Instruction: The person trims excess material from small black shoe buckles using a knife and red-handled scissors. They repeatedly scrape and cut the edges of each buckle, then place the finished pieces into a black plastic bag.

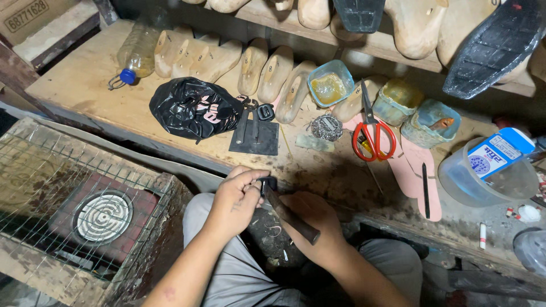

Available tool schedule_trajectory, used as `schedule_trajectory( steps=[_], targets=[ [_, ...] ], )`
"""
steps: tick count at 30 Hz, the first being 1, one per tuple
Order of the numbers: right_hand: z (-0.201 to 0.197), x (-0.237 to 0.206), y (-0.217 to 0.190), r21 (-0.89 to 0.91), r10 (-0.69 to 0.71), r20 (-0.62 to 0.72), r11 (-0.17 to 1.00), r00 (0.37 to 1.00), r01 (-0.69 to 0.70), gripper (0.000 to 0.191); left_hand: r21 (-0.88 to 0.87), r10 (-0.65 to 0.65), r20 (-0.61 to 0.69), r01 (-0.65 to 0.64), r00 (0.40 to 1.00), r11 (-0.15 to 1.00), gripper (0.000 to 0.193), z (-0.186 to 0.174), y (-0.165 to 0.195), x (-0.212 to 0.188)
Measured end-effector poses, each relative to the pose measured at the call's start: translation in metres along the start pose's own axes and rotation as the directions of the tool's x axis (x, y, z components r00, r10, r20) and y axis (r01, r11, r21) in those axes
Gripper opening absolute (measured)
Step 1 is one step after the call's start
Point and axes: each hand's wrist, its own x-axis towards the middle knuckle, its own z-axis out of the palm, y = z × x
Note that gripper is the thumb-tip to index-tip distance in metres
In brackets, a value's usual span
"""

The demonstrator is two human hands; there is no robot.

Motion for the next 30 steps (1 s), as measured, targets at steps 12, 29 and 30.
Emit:
schedule_trajectory(
  steps=[12, 29, 30],
  targets=[
    [0.001, -0.001, 0.006, 0.186, 0.176, 0.015, 0.967, 0.984, -0.176, 0.024, 0.204, 0.148, 0.091, -0.164, 0.985, 0.965, 0.035, -0.002, 0.018, -0.002],
    [-0.009, -0.002, -0.005, -0.109, 0.008, 0.025, 0.994, 1.000, -0.006, 0.017, -0.026, -0.158, -0.033, 0.157, 0.987, 0.987, 0.036, 0.006, -0.020, 0.011],
    [-0.012, -0.004, -0.006, -0.103, 0.039, 0.024, 0.994, 0.999, -0.036, 0.015, -0.208, -0.292, -0.022, 0.281, 0.956, 0.937, 0.034, 0.006, -0.027, 0.013]
  ],
)
